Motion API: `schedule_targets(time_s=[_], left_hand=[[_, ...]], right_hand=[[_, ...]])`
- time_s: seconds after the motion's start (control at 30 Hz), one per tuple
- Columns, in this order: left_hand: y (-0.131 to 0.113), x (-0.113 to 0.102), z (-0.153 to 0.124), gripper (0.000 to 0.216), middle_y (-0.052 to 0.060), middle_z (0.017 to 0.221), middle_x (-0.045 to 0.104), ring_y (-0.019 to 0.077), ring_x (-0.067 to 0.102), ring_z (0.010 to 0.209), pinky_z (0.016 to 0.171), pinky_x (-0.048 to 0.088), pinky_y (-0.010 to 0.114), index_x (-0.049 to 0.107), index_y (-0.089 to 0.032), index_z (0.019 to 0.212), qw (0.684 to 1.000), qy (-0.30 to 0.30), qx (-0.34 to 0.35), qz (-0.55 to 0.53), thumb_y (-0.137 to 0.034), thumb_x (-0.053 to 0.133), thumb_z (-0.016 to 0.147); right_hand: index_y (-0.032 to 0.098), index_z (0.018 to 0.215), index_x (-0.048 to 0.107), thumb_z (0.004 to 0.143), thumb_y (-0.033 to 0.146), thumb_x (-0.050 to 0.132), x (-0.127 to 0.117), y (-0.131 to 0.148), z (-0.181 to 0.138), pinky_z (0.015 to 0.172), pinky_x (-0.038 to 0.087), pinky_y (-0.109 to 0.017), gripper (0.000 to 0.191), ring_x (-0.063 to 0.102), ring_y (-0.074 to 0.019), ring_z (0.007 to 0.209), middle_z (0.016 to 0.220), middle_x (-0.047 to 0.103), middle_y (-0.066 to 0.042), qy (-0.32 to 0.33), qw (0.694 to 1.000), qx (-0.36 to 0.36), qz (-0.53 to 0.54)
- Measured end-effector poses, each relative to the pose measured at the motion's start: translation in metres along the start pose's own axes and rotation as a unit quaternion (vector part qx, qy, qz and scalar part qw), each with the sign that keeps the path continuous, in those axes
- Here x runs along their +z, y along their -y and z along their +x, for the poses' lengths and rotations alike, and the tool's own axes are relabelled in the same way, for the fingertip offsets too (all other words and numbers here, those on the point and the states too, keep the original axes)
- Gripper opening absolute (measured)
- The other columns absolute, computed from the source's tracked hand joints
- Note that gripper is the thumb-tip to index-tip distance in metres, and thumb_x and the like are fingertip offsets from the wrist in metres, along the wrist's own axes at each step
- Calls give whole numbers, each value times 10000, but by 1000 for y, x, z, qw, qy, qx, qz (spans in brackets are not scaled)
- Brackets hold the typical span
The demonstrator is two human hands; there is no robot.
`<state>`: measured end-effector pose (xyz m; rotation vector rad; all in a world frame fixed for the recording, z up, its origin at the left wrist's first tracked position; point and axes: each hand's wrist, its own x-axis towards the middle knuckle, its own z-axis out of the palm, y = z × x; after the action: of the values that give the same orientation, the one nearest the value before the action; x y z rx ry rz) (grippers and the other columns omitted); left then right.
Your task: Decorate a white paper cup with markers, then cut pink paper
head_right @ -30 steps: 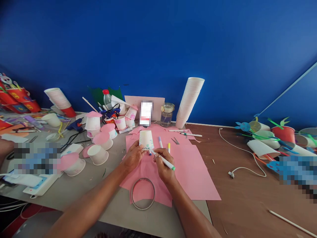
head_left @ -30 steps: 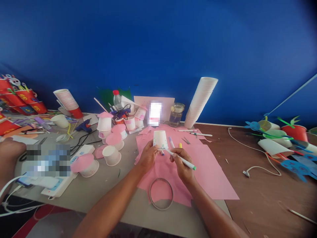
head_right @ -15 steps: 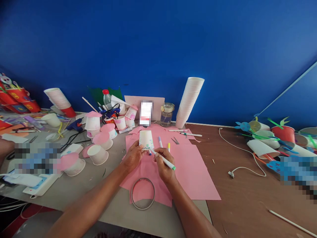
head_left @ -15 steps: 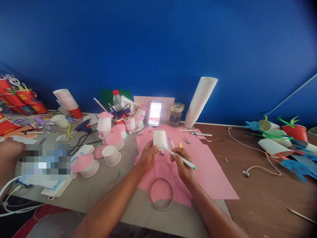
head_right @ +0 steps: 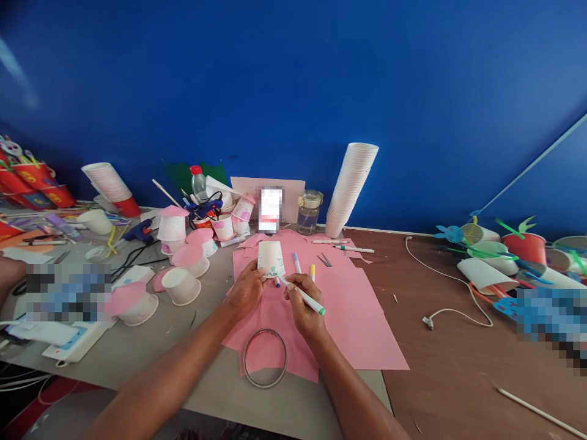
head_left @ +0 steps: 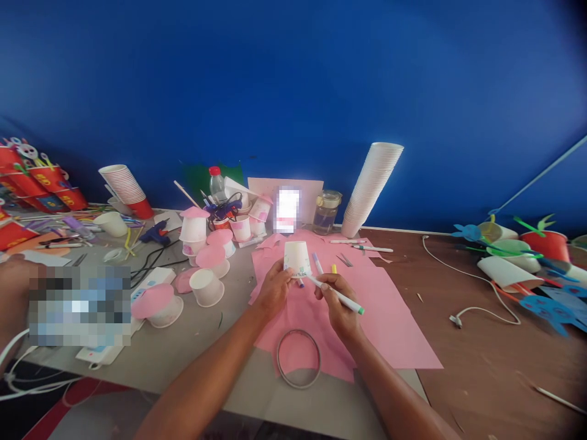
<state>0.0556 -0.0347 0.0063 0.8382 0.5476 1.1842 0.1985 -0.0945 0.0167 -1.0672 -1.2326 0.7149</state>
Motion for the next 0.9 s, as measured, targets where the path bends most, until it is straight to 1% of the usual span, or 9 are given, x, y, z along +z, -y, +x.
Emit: schedule_targets(time_s=[0.13,0.2,0.3,0.43,0.5,0.57,0.67,0.77,0.9], left_hand=[[-1,2,-1,263,49,923,645,156,585,814,756,451,295,620,-166,1015,1000,-2,1,4,-266,668,777],[-2,2,-1,273,51,946,651,156,586,810,740,450,295,622,-170,1021,1000,-8,0,4,-270,672,772],[-2,2,-1,336,61,1023,656,163,597,855,767,455,301,620,-177,1073,1000,-16,-9,0,-274,687,758],[-1,3,-1,357,69,1071,645,165,593,887,778,461,297,626,-178,1088,1000,-18,-14,8,-277,698,752],[-1,4,-2,364,76,1080,642,165,589,882,757,460,292,628,-178,1086,999,-18,-13,24,-290,706,749],[-1,5,-3,402,84,1107,635,171,585,899,748,455,290,620,-183,1110,999,-19,-15,41,-312,721,744],[0,5,-3,495,91,1110,632,168,579,888,739,441,286,603,-184,1158,998,-14,-11,60,-373,752,725],[2,2,-4,562,97,1115,641,176,582,885,740,432,284,605,-182,1173,997,6,-3,79,-420,778,695],[2,1,-7,582,117,1222,612,242,570,1059,860,432,329,586,-188,1219,994,42,-5,99,-426,765,719]], right_hand=[[202,844,601,859,304,514,0,1,0,566,458,-285,135,555,-147,576,602,572,19,-12,1000,4,-1],[205,916,596,887,335,501,0,1,0,604,477,-304,163,581,-161,623,649,600,7,-35,999,-3,0],[207,1076,572,933,388,464,1,-3,0,682,495,-344,256,609,-178,711,751,654,-19,-72,997,-23,-14],[210,1140,559,968,408,416,1,-11,1,730,498,-370,298,617,-182,718,671,628,8,-93,995,-34,-28],[223,1180,533,969,388,429,1,-14,1,766,507,-385,288,639,-194,811,789,669,-23,-87,994,-58,-44],[245,1259,474,964,358,454,2,-16,0,829,511,-411,316,634,-214,977,1027,674,-75,-59,993,-88,-55],[276,1354,374,950,318,495,4,-18,-2,906,508,-447,424,575,-234,1144,1274,564,-122,-17,994,-100,-51],[297,1382,334,927,308,544,6,-19,-3,915,524,-453,502,565,-234,1157,1375,463,-140,-10,995,-84,-50],[306,1376,339,907,321,578,7,-22,-2,878,554,-453,527,589,-235,1118,1349,479,-132,-7,997,-59,-46]])
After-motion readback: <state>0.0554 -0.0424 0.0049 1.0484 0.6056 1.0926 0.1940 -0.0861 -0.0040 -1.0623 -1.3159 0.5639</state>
